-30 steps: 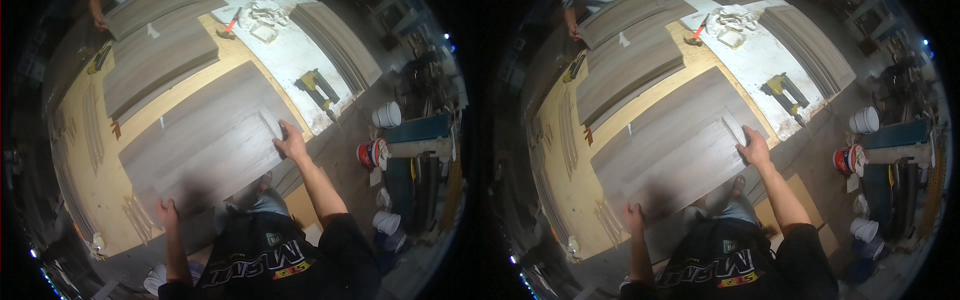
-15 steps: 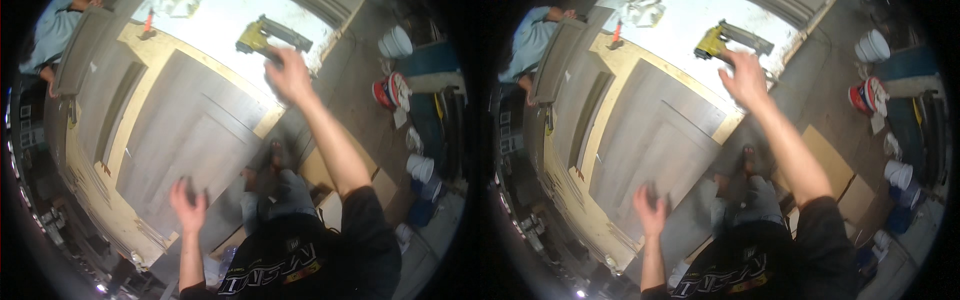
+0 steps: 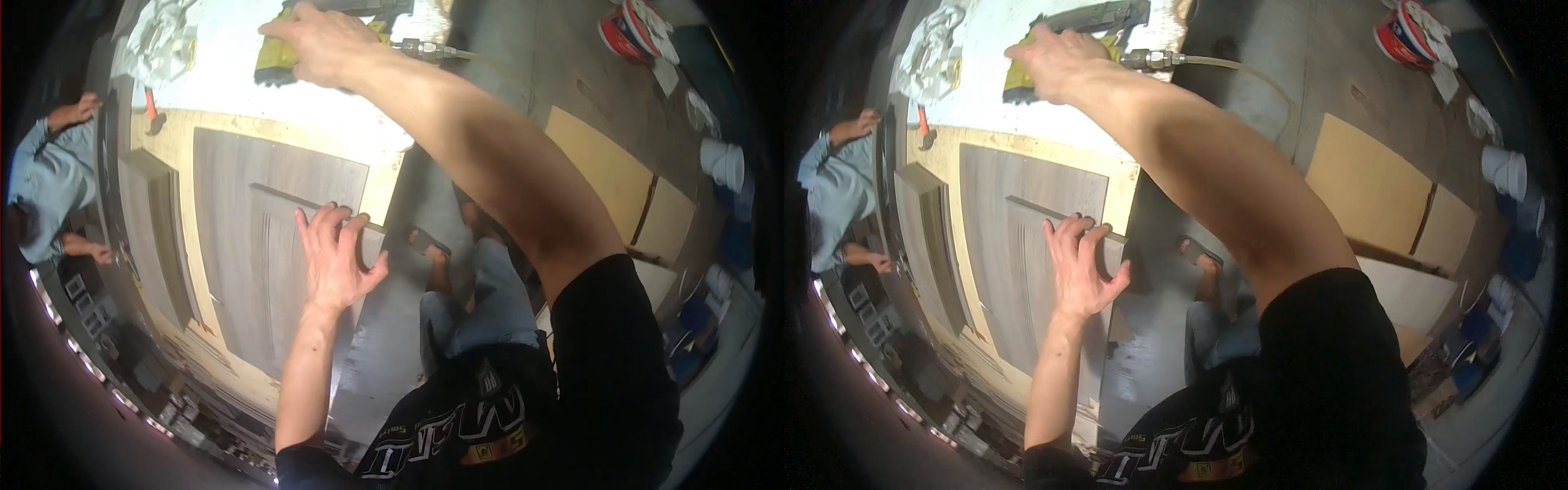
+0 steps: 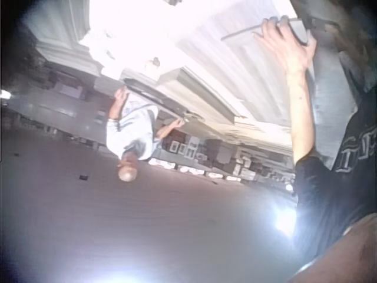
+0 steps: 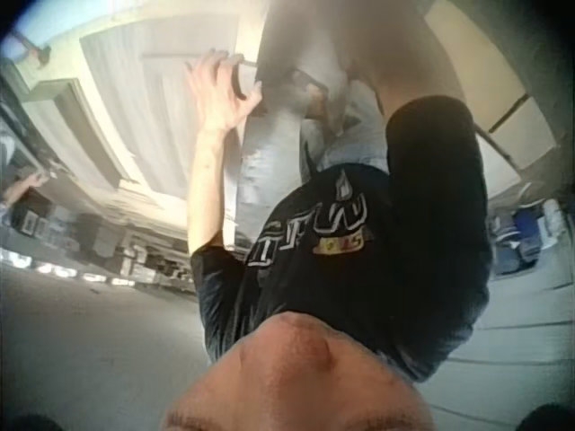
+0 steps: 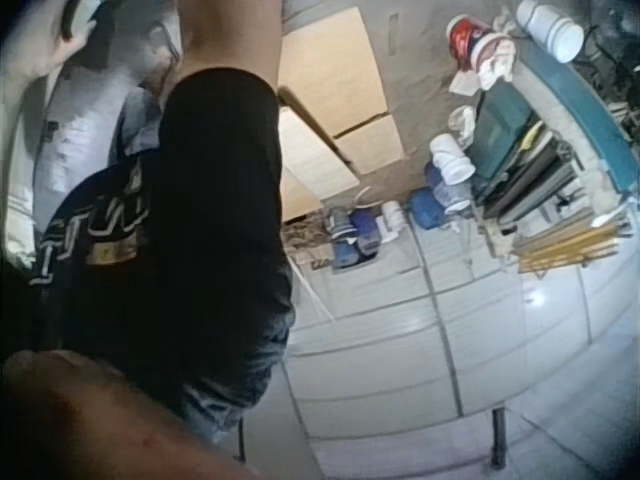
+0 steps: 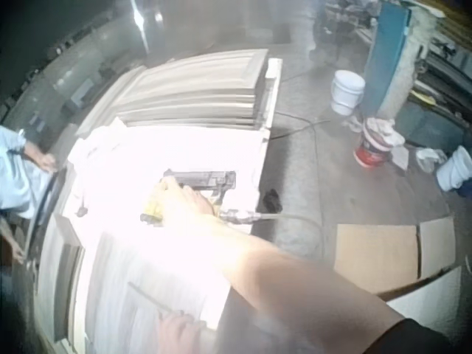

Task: Assembling wooden furniture panels using a pneumatic nail gun and wood adhesive.

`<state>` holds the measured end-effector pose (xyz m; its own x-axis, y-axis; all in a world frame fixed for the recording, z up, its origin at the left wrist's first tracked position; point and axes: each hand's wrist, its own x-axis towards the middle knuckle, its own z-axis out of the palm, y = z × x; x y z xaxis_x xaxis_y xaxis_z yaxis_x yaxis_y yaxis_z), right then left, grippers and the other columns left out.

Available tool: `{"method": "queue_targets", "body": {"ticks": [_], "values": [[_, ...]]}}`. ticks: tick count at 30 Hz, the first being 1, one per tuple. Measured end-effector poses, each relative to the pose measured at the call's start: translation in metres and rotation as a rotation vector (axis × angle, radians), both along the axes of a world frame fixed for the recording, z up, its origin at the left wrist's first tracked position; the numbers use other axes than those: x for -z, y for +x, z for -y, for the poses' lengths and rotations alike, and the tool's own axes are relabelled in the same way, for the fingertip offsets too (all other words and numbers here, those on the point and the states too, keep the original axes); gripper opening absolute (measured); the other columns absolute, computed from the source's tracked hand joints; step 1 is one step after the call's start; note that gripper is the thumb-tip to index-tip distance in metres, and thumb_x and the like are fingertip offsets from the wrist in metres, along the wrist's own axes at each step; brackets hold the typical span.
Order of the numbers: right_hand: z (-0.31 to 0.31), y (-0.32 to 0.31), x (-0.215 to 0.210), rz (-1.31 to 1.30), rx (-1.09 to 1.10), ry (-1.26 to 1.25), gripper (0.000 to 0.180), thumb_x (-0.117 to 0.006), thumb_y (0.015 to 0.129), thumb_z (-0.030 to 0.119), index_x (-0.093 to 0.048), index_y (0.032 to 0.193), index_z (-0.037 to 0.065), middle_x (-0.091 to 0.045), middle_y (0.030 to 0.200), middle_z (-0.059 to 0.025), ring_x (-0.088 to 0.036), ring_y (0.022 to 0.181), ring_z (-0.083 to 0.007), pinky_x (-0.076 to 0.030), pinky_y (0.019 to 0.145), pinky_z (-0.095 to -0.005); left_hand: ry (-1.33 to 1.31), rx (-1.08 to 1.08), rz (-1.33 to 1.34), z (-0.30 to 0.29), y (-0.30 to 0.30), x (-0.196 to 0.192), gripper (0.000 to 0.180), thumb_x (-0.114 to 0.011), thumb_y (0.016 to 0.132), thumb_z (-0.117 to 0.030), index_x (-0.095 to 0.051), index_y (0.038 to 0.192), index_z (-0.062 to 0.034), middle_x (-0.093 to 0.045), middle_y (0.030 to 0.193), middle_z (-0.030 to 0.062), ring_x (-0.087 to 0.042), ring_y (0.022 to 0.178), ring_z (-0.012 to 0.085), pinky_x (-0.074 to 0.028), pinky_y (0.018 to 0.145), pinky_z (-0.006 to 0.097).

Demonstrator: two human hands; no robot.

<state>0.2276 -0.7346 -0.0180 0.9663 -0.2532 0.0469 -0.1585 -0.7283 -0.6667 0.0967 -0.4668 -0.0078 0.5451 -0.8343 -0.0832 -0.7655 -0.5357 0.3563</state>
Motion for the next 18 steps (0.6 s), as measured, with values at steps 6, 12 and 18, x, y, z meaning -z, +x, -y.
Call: {"method": "queue_targets", "body": {"ticks": [6,12,18], "values": [[0.018,-0.143,-0.075,0.402,0.176,0.499,0.081,-0.083,0.075,0.024,-0.05,0.148,0.014,-0.061,0.131,-0.0214,-0.063,0.12,-0.0368,-0.052,0.101,-0.0434,-0.075,0.053,0.043,0.003,0.002,0.008,0.06,-0.08,0.068,-0.028,-0.059,0.122,-0.0112,-0.049,0.125,0.0123,-0.048,0.126,0.038,-0.018,0.117,0.072],[-0.042,-0.302,-0.027,0.417,0.282,1.469,0.092,-0.079,0.082,0.015,-0.031,0.16,0.006,-0.07,0.111,-0.0108,-0.065,0.065,-0.0104,-0.054,0.058,-0.0248,-0.085,0.061,0.059,-0.01,0.006,0.015,0.058,-0.079,0.069,-0.029,-0.06,0.121,-0.0099,-0.051,0.123,0.013,-0.047,0.126,0.0382,-0.013,0.118,0.071],[-0.161,-0.353,0.063,0.524,0.473,1.71,0.102,-0.08,0.076,0.026,-0.026,0.159,0.002,-0.066,0.118,-0.0259,-0.064,0.062,-0.0141,-0.052,0.058,-0.0244,-0.094,0.116,0.046,-0.002,0.002,0.018,0.057,-0.078,0.07,-0.029,-0.061,0.12,-0.008,-0.052,0.122,0.0145,-0.047,0.128,0.0415,-0.013,0.119,0.068]]}}
